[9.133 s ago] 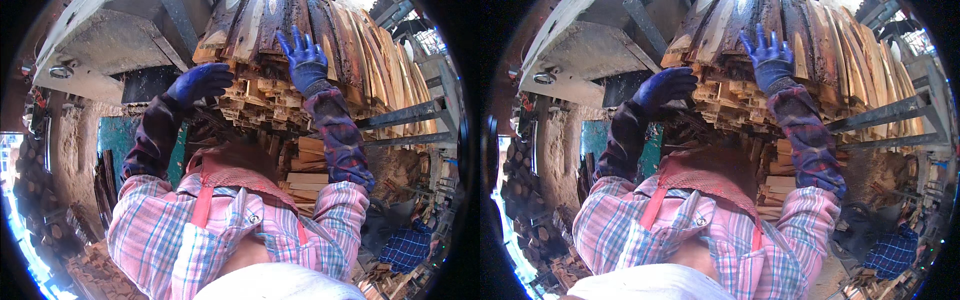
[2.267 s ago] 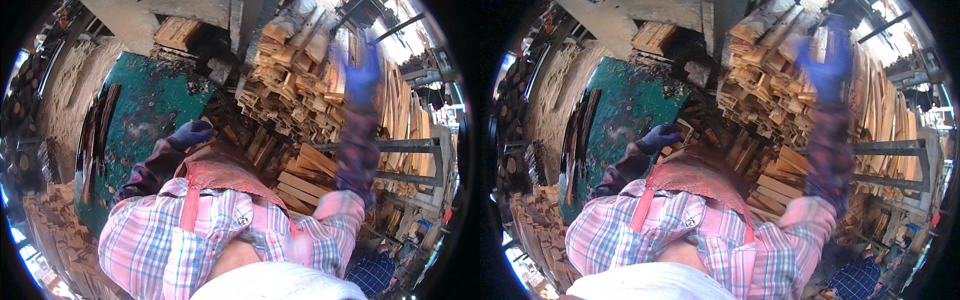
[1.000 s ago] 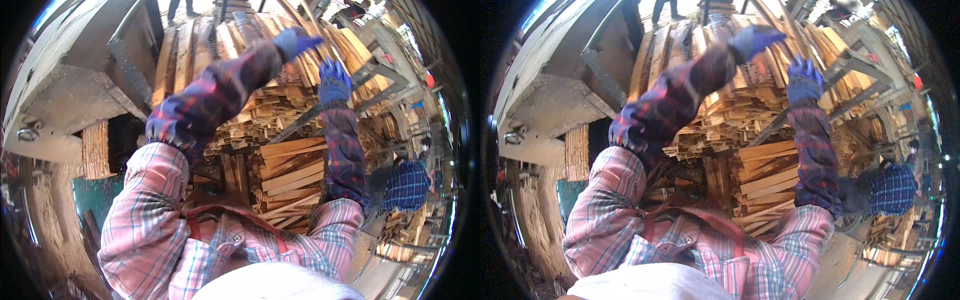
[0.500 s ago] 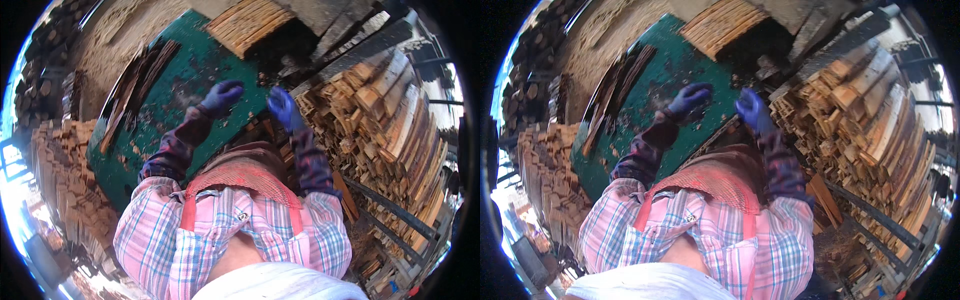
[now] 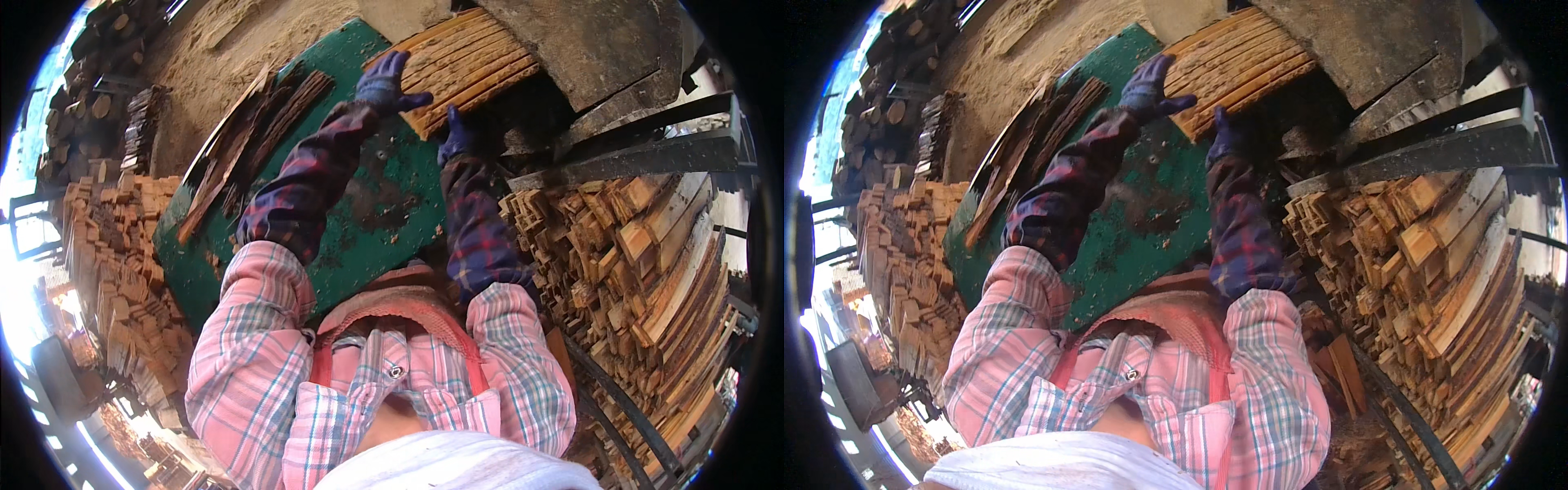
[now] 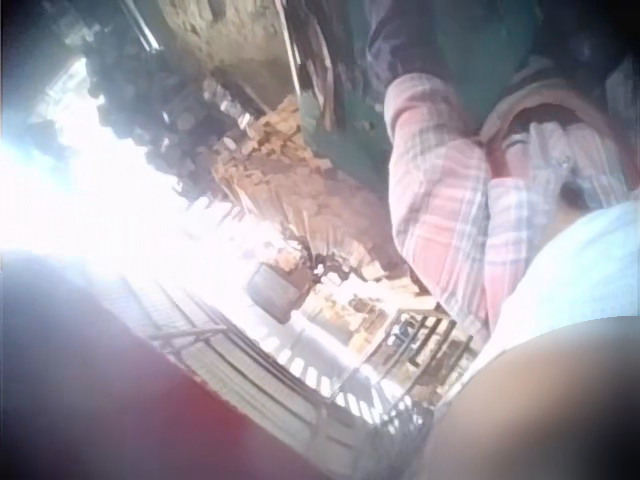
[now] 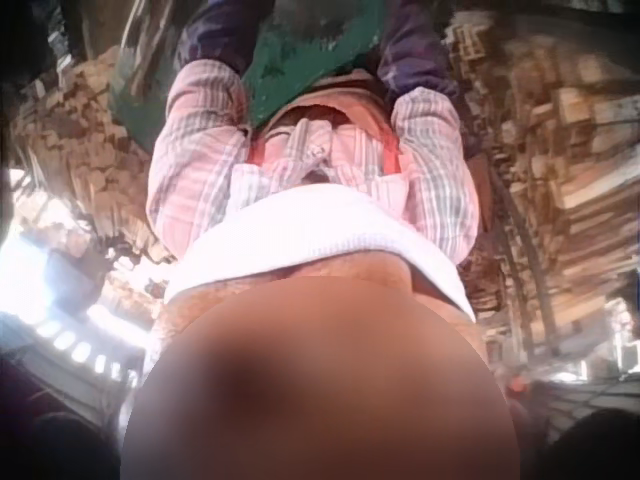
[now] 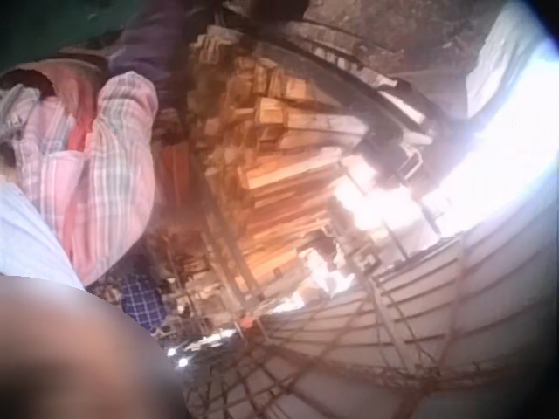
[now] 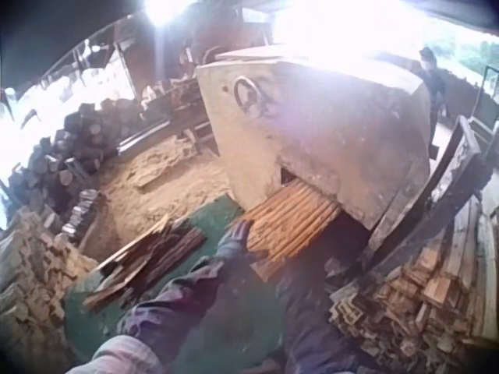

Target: The person picks up individual pieces of cut wood from a pile and stacks them onto a green workbench. The person wears blue gloves and a plaid shirt while handling the wood pieces one by one.

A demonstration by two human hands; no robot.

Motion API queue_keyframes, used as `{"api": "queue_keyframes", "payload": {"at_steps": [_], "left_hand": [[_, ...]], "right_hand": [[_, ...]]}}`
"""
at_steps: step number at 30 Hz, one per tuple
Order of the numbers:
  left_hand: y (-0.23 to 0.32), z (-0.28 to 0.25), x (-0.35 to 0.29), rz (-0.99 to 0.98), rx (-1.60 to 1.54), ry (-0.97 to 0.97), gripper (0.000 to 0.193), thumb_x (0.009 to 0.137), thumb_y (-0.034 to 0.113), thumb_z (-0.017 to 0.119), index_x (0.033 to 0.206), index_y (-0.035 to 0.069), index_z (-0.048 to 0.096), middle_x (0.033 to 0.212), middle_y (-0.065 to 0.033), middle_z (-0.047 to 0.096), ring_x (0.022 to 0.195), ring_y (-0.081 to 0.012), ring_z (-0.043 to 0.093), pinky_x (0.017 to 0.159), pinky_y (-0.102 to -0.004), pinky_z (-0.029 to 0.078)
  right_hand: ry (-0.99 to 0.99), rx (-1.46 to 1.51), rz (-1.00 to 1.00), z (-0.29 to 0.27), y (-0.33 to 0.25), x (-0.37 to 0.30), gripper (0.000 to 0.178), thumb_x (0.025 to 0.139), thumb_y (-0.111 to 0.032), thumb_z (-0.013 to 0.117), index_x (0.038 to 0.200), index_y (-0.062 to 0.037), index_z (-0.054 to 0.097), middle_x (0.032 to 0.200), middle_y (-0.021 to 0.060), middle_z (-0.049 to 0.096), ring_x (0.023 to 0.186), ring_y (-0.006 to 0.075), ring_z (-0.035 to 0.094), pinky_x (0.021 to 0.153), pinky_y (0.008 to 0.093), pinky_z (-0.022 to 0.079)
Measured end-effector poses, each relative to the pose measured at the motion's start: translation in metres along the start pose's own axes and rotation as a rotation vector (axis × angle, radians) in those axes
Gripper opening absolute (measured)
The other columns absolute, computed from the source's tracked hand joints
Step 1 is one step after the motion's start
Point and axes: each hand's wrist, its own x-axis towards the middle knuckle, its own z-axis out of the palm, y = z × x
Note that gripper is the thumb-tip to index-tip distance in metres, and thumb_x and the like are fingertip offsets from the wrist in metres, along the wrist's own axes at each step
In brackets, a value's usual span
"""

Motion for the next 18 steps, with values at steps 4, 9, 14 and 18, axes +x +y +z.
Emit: {"api": "queue_keyframes", "payload": {"at_steps": [4,9,14,18], "left_hand": [[-0.051,0.044,0.054,-0.334,-0.217,-0.202,0.087,0.060,0.067,0.067,0.122,0.008,0.051,0.108,-0.0126,0.062,0.104,-0.0289,0.057,0.089,-0.0361,0.043],[-0.106,0.050,0.070,-0.550,-0.380,-0.521,0.066,0.076,0.062,0.057,0.103,0.002,0.065,0.101,-0.0085,0.064,0.090,-0.0165,0.057,0.082,-0.0316,0.043],[-0.103,0.066,0.055,-0.614,-0.600,-0.618,0.061,0.082,0.059,0.053,0.104,0.004,0.065,0.105,-0.0058,0.063,0.092,-0.0151,0.056,0.085,-0.0301,0.040],[-0.109,0.067,0.027,-0.562,-0.962,-0.541,0.058,0.084,0.057,0.051,0.104,0.005,0.065,0.105,-0.0045,0.063,0.092,-0.0152,0.055,0.086,-0.0295,0.039]], "right_hand": [[0.213,-0.085,-0.184,-0.001,0.028,0.023,0.079,0.063,-0.057,0.075,0.111,0.0021,0.057,0.104,0.0112,0.058,0.095,0.0223,0.054,0.078,0.0371,0.047],[0.158,0.100,-0.288,0.002,0.013,-0.045,0.082,0.063,-0.058,0.075,0.114,0.0036,0.055,0.109,0.0124,0.057,0.098,0.0223,0.053,0.083,0.0362,0.044],[0.068,0.191,-0.294,0.007,-0.010,-0.087,0.086,0.063,-0.058,0.074,0.117,0.0051,0.053,0.114,0.0135,0.057,0.100,0.0223,0.052,0.089,0.0354,0.041],[-0.014,0.173,-0.193,0.003,0.001,-0.084,0.081,0.062,-0.056,0.076,0.113,0.0036,0.057,0.112,0.0112,0.058,0.097,0.0209,0.052,0.087,0.0341,0.042]]}}
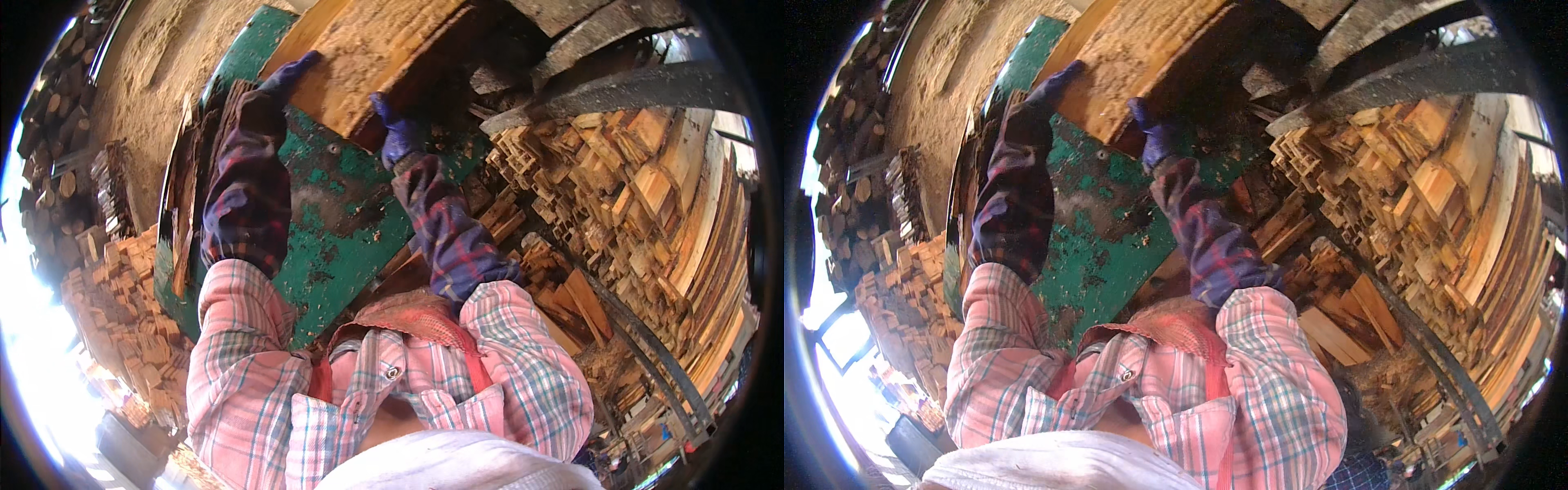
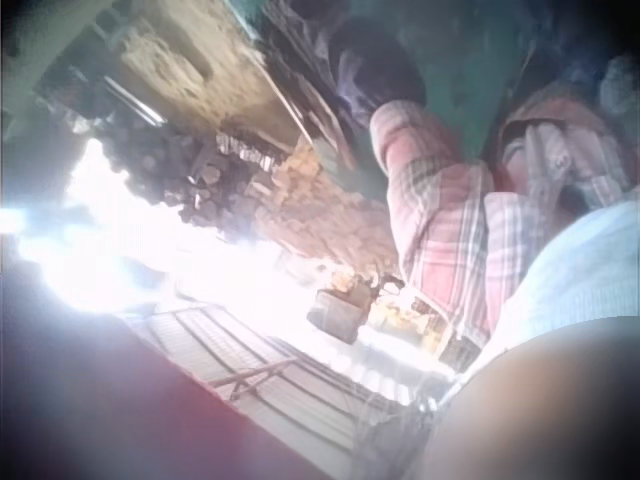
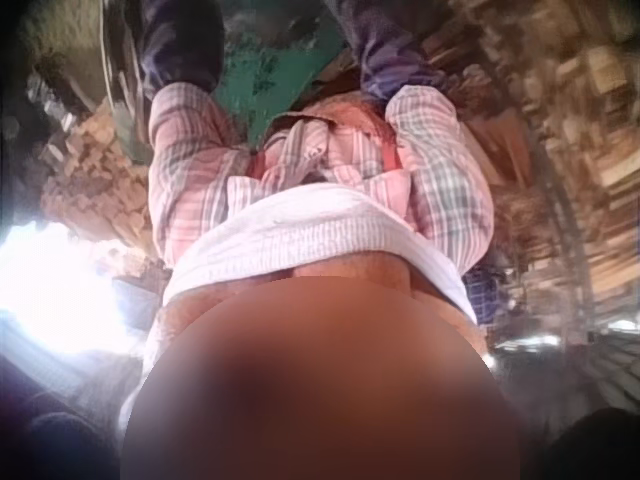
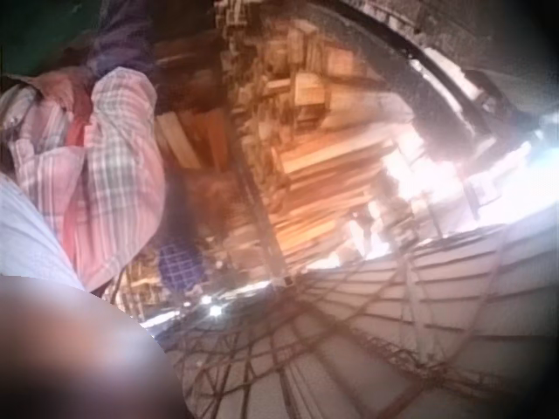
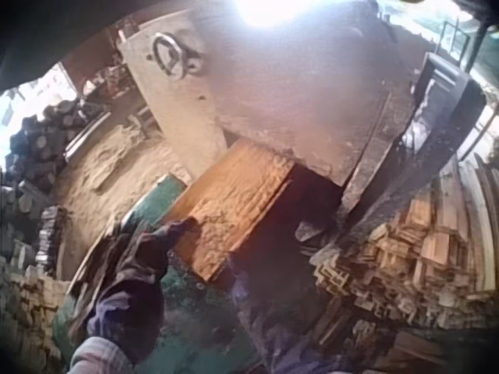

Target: The person picks up individual pieces of cut wood from a pile and stacks them onto a green workbench. The person wears blue gloves and a plaid shirt while handling the wood pieces one by one.

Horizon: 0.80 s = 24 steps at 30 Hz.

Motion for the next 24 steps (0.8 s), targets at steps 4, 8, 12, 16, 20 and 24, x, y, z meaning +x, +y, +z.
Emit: {"api": "queue_keyframes", "payload": {"at_steps": [4,8,12,16,20,24], "left_hand": [[-0.029,0.005,-0.057,0.038,-0.051,0.000,0.049,0.087,0.049,0.053,0.105,0.005,0.065,0.098,-0.0001,0.065,0.090,-0.0119,0.055,0.085,-0.0274,0.040],[-0.074,-0.008,-0.159,0.007,0.122,0.084,0.042,0.090,0.040,0.052,0.107,0.004,0.063,0.101,-0.0026,0.063,0.091,-0.0135,0.054,0.085,-0.0299,0.041],[-0.188,-0.023,-0.311,0.133,0.155,0.256,0.037,0.092,0.034,0.050,0.100,0.000,0.061,0.094,-0.0033,0.062,0.092,-0.0153,0.055,0.086,-0.0313,0.042],[-0.216,0.009,-0.458,-0.127,0.196,0.339,0.032,0.091,0.028,0.050,0.101,-0.001,0.060,0.096,-0.0087,0.063,0.089,-0.0181,0.056,0.082,-0.0310,0.043],[-0.236,0.045,-0.534,-0.175,0.130,0.349,0.031,0.089,0.025,0.051,0.103,-0.001,0.058,0.092,-0.0101,0.063,0.083,-0.0179,0.056,0.076,-0.0314,0.044],[-0.248,0.063,-0.537,0.049,-0.042,0.489,0.031,0.088,0.023,0.052,0.104,-0.002,0.057,0.086,-0.0087,0.062,0.075,-0.0154,0.055,0.070,-0.0304,0.044]], "right_hand": [[-0.054,0.155,0.126,-0.004,0.046,-0.007,0.070,0.066,-0.040,0.080,0.117,0.0014,0.054,0.107,0.0086,0.058,0.093,0.0189,0.052,0.085,0.0323,0.043],[-0.117,0.200,-0.233,0.004,0.130,-0.058,0.069,0.071,-0.024,0.078,0.126,0.0007,0.043,0.112,0.0088,0.054,0.093,0.0172,0.053,0.089,0.0325,0.043],[-0.451,0.321,0.112,-0.004,0.240,-0.146,0.055,0.074,-0.014,0.075,0.119,0.0006,0.048,0.105,0.0086,0.059,0.091,0.0163,0.055,0.084,0.0303,0.046],[-0.519,0.016,0.065,-0.013,0.248,-0.251,0.048,0.075,-0.006,0.073,0.115,0.0033,0.049,0.100,0.0090,0.060,0.087,0.0158,0.056,0.078,0.0273,0.048],[-0.394,-0.188,-0.141,-0.021,0.239,-0.309,0.046,0.075,-0.008,0.073,0.113,0.0045,0.050,0.101,0.0073,0.059,0.086,0.0160,0.056,0.078,0.0294,0.048],[-0.413,0.074,-0.273,0.009,0.233,-0.328,0.045,0.079,-0.015,0.070,0.115,0.0016,0.047,0.102,0.0058,0.056,0.083,0.0143,0.054,0.073,0.0283,0.048]]}}
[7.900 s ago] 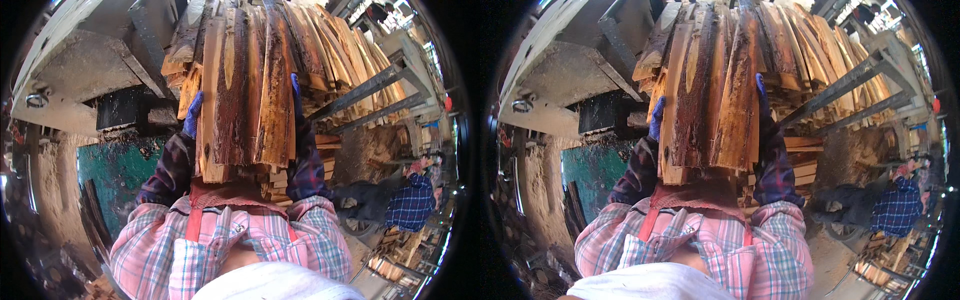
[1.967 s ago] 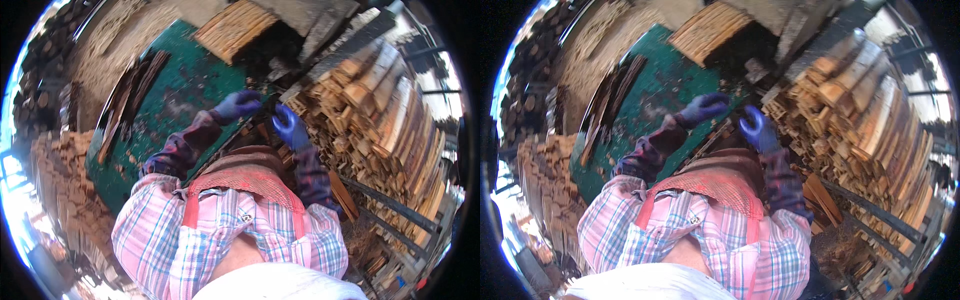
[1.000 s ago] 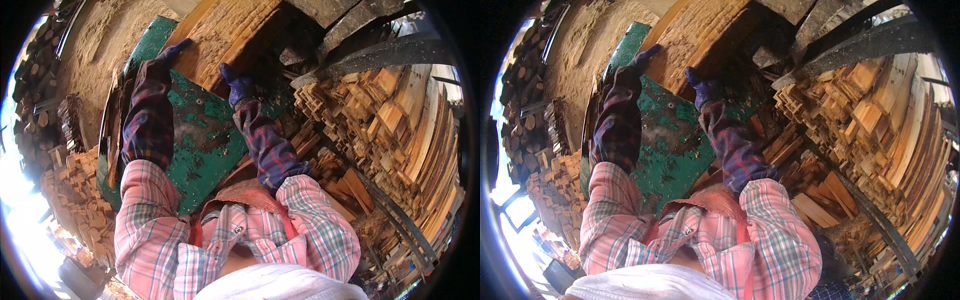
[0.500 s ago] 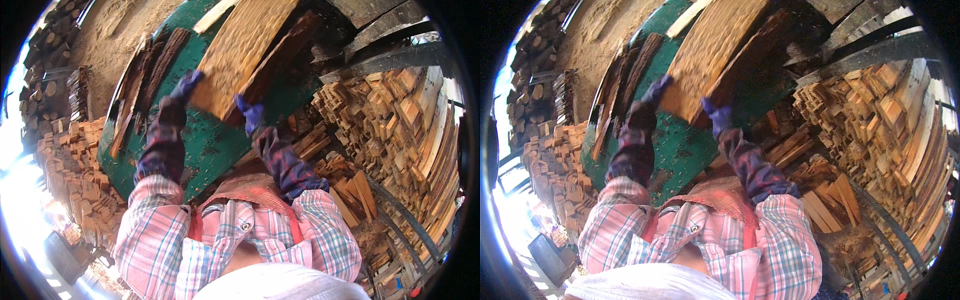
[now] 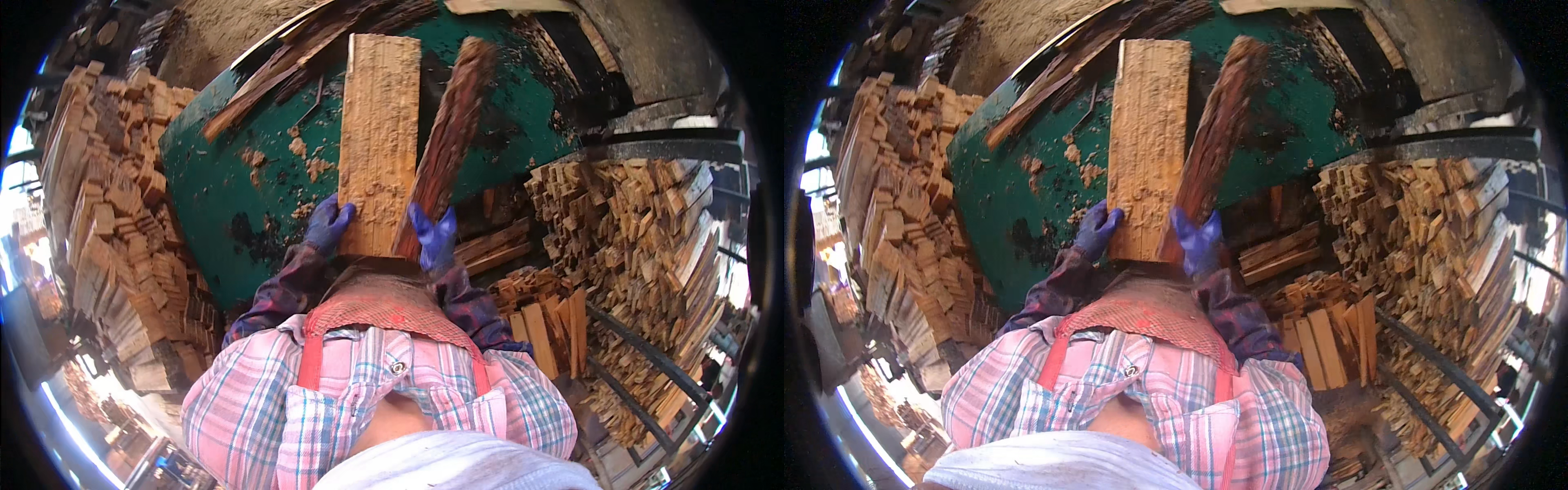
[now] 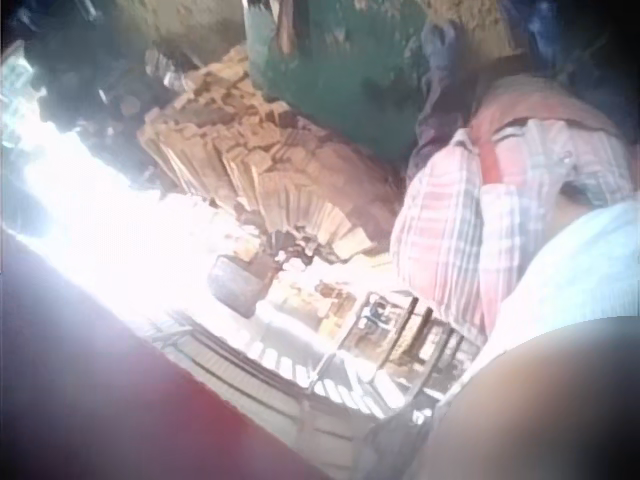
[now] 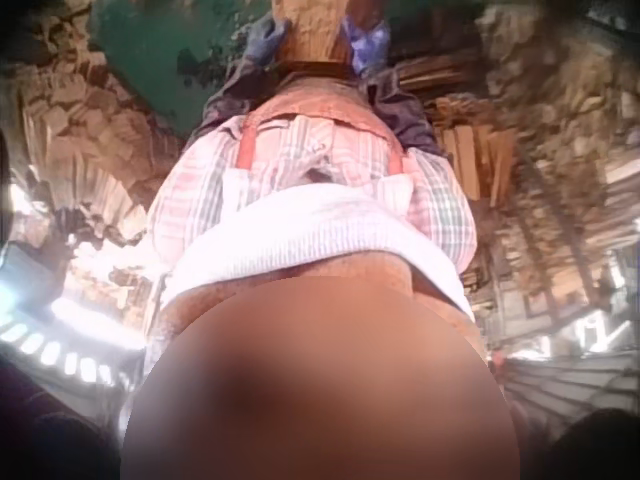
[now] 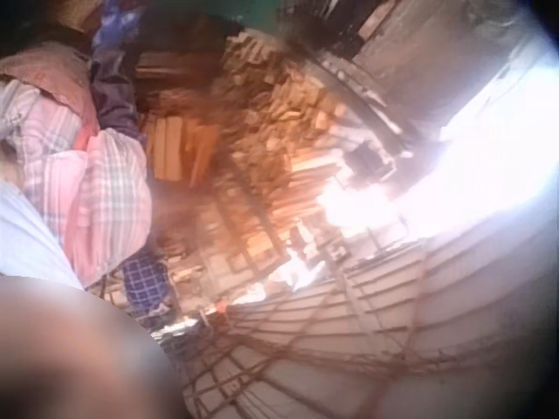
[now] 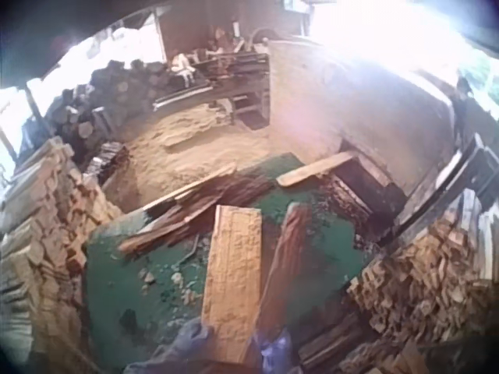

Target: The person picks up individual pieces of cut wood from a pile and stacks them onto a green workbench. The person wears blue gloves and a plaid shirt while handling the wood pieces one by one.

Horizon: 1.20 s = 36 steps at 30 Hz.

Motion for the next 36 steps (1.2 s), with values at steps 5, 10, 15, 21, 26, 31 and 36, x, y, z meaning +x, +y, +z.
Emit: {"api": "queue_keyframes", "payload": {"at_steps": [5,10,15,21,26,31,36], "left_hand": [[-0.012,-0.018,0.022,-0.079,-0.179,-0.110,0.030,0.087,0.022,0.056,0.102,-0.003,0.060,0.083,-0.0089,0.064,0.076,-0.0162,0.059,0.073,-0.0291,0.047],[-0.011,-0.018,0.061,0.329,-0.012,0.461,0.030,0.088,0.021,0.053,0.108,-0.002,0.057,0.104,-0.0162,0.061,0.094,-0.0216,0.060,0.080,-0.0317,0.047],[-0.024,0.023,0.069,0.195,-0.343,0.471,0.045,0.086,0.035,0.057,0.111,-0.002,0.053,0.100,-0.0124,0.059,0.094,-0.0216,0.055,0.085,-0.0341,0.043],[0.048,0.023,0.045,0.002,-0.750,0.336,0.080,0.071,0.027,0.076,0.132,-0.003,0.033,0.120,-0.0148,0.049,0.104,-0.0190,0.049,0.089,-0.0306,0.042],[0.102,-0.028,-0.039,0.107,-0.541,0.617,0.082,0.070,0.025,0.075,0.136,0.001,0.032,0.138,-0.0158,0.035,0.130,-0.0245,0.029,0.105,-0.0325,0.026],[0.127,-0.089,-0.134,0.470,-0.780,0.963,0.073,0.075,0.004,0.067,0.138,0.004,0.029,0.141,-0.0106,0.032,0.120,-0.0190,0.038,0.091,-0.0285,0.039],[0.097,-0.180,-0.257,1.037,-0.753,1.453,0.066,0.079,-0.003,0.060,0.138,0.003,0.030,0.131,-0.0111,0.046,0.069,-0.0079,0.057,0.057,-0.0213,0.048]], "right_hand": [[-0.310,-0.190,-0.235,0.070,-0.057,0.109,0.048,0.087,-0.028,0.060,0.122,0.0010,0.044,0.107,0.0073,0.053,0.095,0.0161,0.049,0.085,0.0311,0.042],[-0.232,-0.209,-0.353,0.050,-0.005,0.135,0.048,0.089,-0.028,0.057,0.124,0.0020,0.043,0.115,0.0103,0.051,0.103,0.0187,0.048,0.089,0.0315,0.041],[-0.257,-0.340,-0.046,-0.027,0.061,0.130,0.054,0.091,-0.034,0.052,0.129,0.0009,0.039,0.128,0.0140,0.045,0.115,0.0231,0.045,0.096,0.0349,0.039],[-0.616,0.247,0.880,0.024,-0.018,0.104,0.068,0.086,-0.047,0.050,0.135,-0.0037,0.033,0.134,0.0151,0.041,0.119,0.0308,0.042,0.104,0.0439,0.032],[-0.742,0.228,0.858,0.085,-0.036,0.064,0.067,0.085,-0.045,0.052,0.136,-0.0073,0.031,0.133,0.0170,0.040,0.119,0.0313,0.042,0.102,0.0448,0.033],[-1.361,0.017,0.379,0.205,-0.046,0.015,0.057,0.090,-0.034,0.047,0.133,0.0012,0.034,0.131,0.0167,0.042,0.118,0.0276,0.044,0.102,0.0401,0.034],[-1.746,-0.099,0.189,0.408,-0.029,-0.113,0.043,0.093,-0.020,0.047,0.129,0.0043,0.040,0.127,0.0120,0.048,0.115,0.0202,0.047,0.100,0.0317,0.035]]}}
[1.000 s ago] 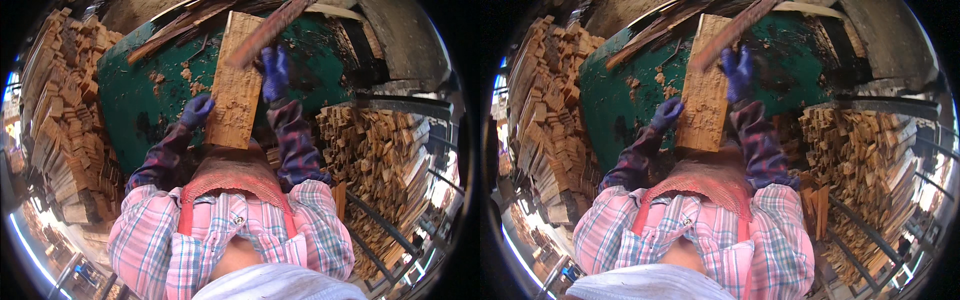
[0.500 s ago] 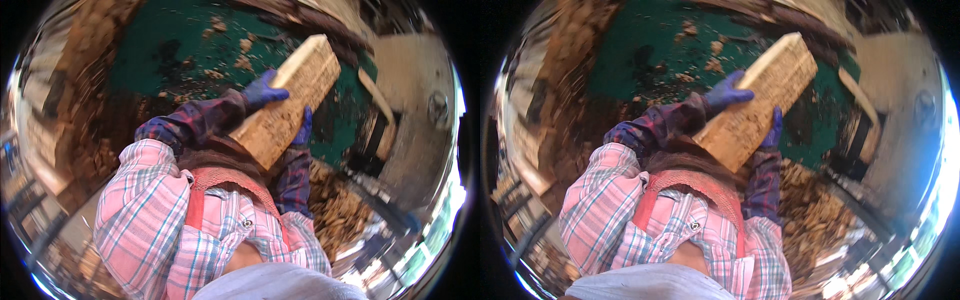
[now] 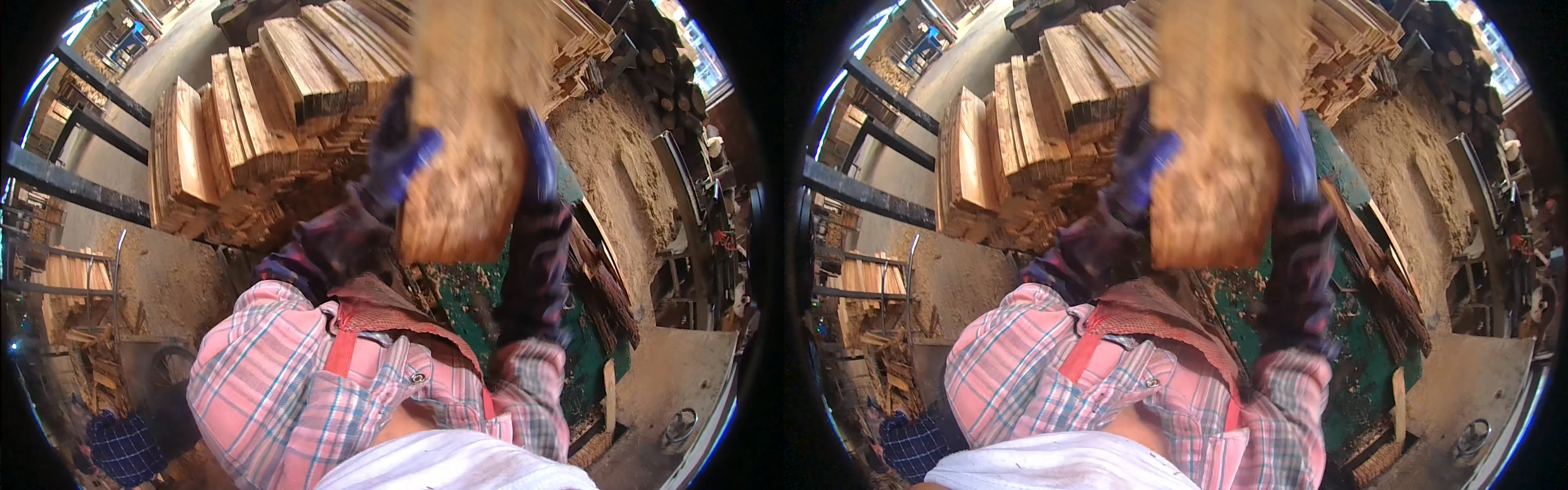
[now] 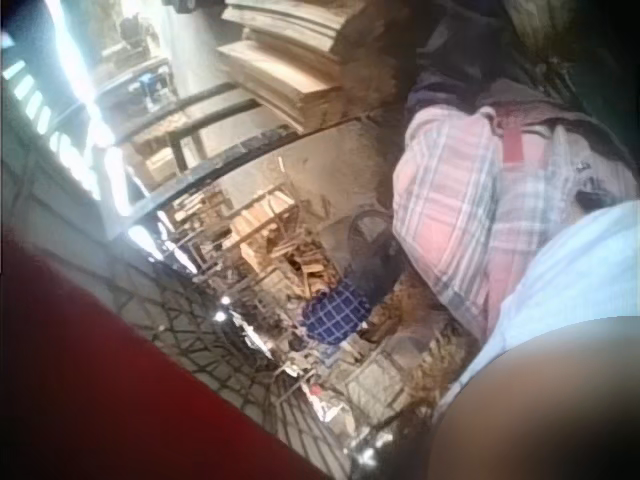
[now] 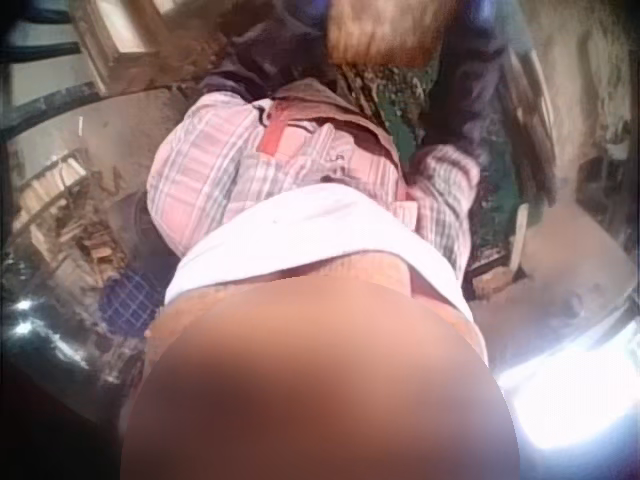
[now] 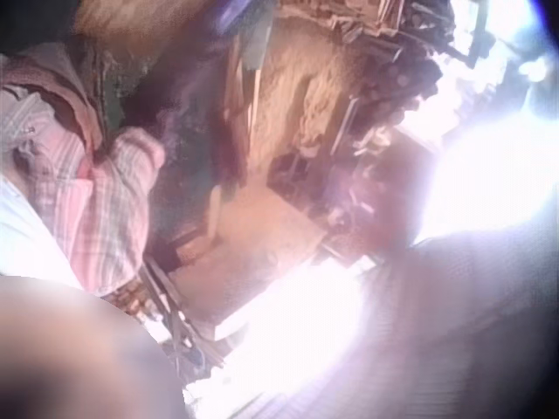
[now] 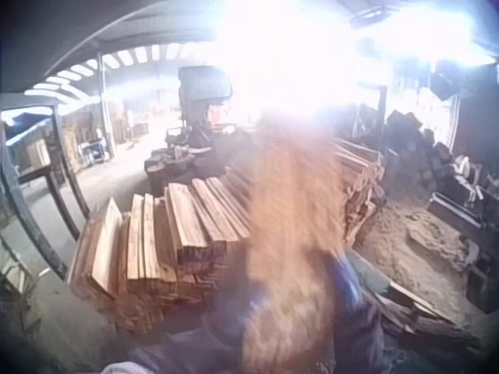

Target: The person picks up individual pieces of cut wood from a pile and stacks them onto a green workbench. The person wears blue gloves and a plaid shirt while handling the wood pieces one by one.

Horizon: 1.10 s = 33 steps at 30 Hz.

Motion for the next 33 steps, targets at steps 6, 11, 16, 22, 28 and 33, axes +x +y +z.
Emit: {"api": "queue_keyframes", "payload": {"at_steps": [6,11,16,22,28,33], "left_hand": [[0.002,-0.078,0.190,0.144,0.155,0.134,0.029,0.085,0.022,0.059,0.108,0.006,0.058,0.101,-0.0062,0.060,0.089,-0.0192,0.059,0.081,-0.0324,0.048],[-0.087,-0.105,0.228,0.545,1.243,-0.227,0.026,0.092,0.015,0.047,0.111,-0.001,0.056,0.110,-0.0118,0.057,0.102,-0.0189,0.054,0.091,-0.0329,0.042],[-0.181,0.150,0.022,-0.064,0.465,-0.776,0.030,0.089,0.008,0.052,0.117,-0.003,0.054,0.113,-0.0117,0.058,0.104,-0.0172,0.054,0.091,-0.0291,0.042],[-0.285,0.264,-0.224,-0.795,0.310,-1.291,0.022,0.086,0.011,0.056,0.105,0.002,0.062,0.094,-0.0053,0.064,0.087,-0.0131,0.058,0.079,-0.0260,0.046],[-0.393,0.379,-0.434,-0.961,0.180,-1.911,0.036,0.083,0.034,0.060,0.098,0.001,0.063,0.082,-0.0051,0.062,0.075,-0.0144,0.056,0.069,-0.0306,0.046],[-0.498,0.532,-0.553,-0.696,0.373,-1.829,0.048,0.079,0.044,0.063,0.102,0.001,0.062,0.091,-0.0116,0.064,0.081,-0.0217,0.059,0.071,-0.0348,0.047]], "right_hand": [[-0.449,-0.919,-0.293,0.037,-0.037,0.139,0.035,0.094,-0.022,0.041,0.123,-0.0061,0.053,0.138,0.0117,0.038,0.130,0.0248,0.032,0.107,0.0355,0.026],[-0.343,-0.994,-0.963,-0.043,0.047,0.107,0.033,0.079,-0.020,0.062,0.110,-0.0070,0.060,0.100,0.0142,0.062,0.090,0.0273,0.059,0.082,0.0376,0.047],[0.170,-0.137,0.113,-0.136,0.085,-0.081,0.025,0.083,-0.029,0.062,0.086,-0.0043,0.065,0.073,0.0020,0.058,0.066,0.0089,0.050,0.061,0.0270,0.043],[0.973,0.263,-0.135,-0.305,0.098,-0.523,0.036,0.091,-0.021,0.047,0.123,-0.0036,0.045,0.117,0.0126,0.055,0.099,0.0222,0.058,0.083,0.0317,0.049],[1.884,0.577,-0.053,-0.256,0.006,-0.701,0.054,0.091,-0.040,0.048,0.134,-0.0106,0.035,0.128,0.0102,0.049,0.111,0.0235,0.050,0.095,0.0378,0.039],[1.923,0.567,0.106,-0.259,0.000,-0.736,0.047,0.089,-0.038,0.052,0.130,-0.0158,0.042,0.115,0.0077,0.058,0.095,0.0199,0.058,0.083,0.0376,0.046]]}}
